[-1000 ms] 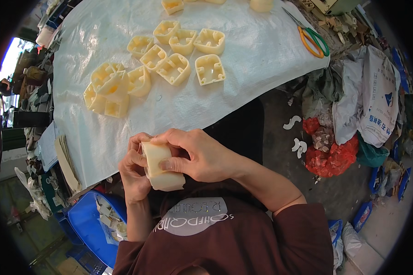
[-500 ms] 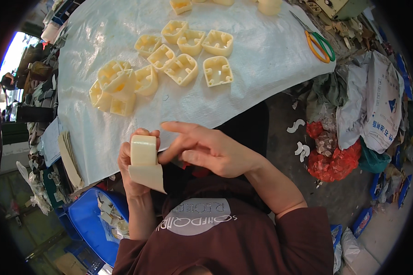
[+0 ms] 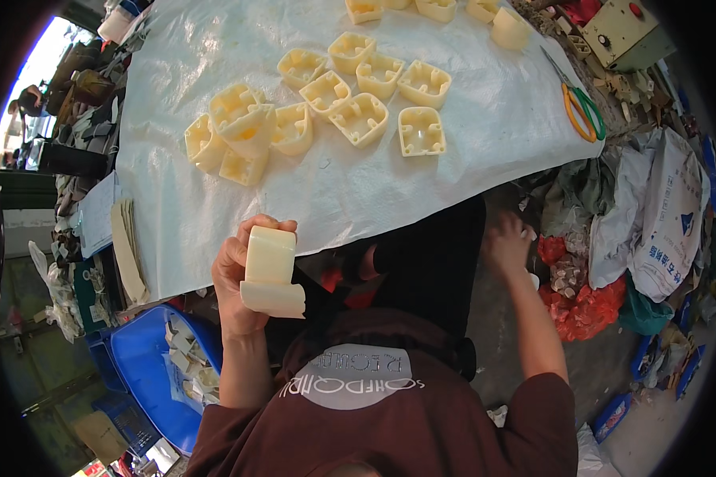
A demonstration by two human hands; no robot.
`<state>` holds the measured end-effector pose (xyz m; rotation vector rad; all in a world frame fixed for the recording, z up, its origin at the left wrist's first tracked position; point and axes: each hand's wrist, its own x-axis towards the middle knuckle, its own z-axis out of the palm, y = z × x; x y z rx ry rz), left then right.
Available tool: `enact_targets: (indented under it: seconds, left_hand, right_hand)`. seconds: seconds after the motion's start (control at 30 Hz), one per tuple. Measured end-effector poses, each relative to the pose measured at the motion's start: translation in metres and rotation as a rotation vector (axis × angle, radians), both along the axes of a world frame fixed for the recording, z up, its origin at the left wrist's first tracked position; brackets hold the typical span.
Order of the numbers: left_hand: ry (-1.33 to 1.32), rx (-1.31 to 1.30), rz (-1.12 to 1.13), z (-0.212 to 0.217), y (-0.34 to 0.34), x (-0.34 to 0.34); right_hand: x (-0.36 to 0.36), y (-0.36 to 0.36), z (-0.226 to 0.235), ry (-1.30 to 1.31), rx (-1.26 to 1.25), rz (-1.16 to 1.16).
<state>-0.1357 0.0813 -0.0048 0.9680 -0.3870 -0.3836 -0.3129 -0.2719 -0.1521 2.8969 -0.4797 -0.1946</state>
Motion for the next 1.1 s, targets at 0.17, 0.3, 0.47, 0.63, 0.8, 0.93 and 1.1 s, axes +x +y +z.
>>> enact_targets:
  seconds: [0.17,0.3,0.47,0.63,0.8,0.93,1.1]
  left_hand:
    - [-0.035,0.077,0.019,0.002,-0.010,-0.003]
    - [-0.063,0.102,-0.025,0.001,-0.016,-0.006]
    - [-0.086,0.130,-0.035,0.009,-0.017,-0.009]
    - [-0.150,0.210,-0.091,0.010,-0.007,-0.010]
    - [-0.167,0.249,-0.150,0.016,-0.004,-0.012]
    - [-0.187,0.251,-0.171,0.016,-0.003,-0.011]
    - [-0.247,0.253,-0.191,0.016,-0.002,-0.010]
  right_hand:
    - [0.052,0.057,0.100,-0.177,0.977,0.033]
    - [0.098,0.134,0.172,-0.678,1.043,0.592]
    - [0.117,0.173,0.166,-0.963,1.285,0.660]
    - [0.112,0.171,0.156,-0.924,1.604,0.492]
    - [0.107,0.166,0.161,-0.624,2.041,0.234]
    - [0.107,0.165,0.165,-0.512,2.140,0.074]
    - [0.109,0.162,0.170,-0.407,2.172,0.039]
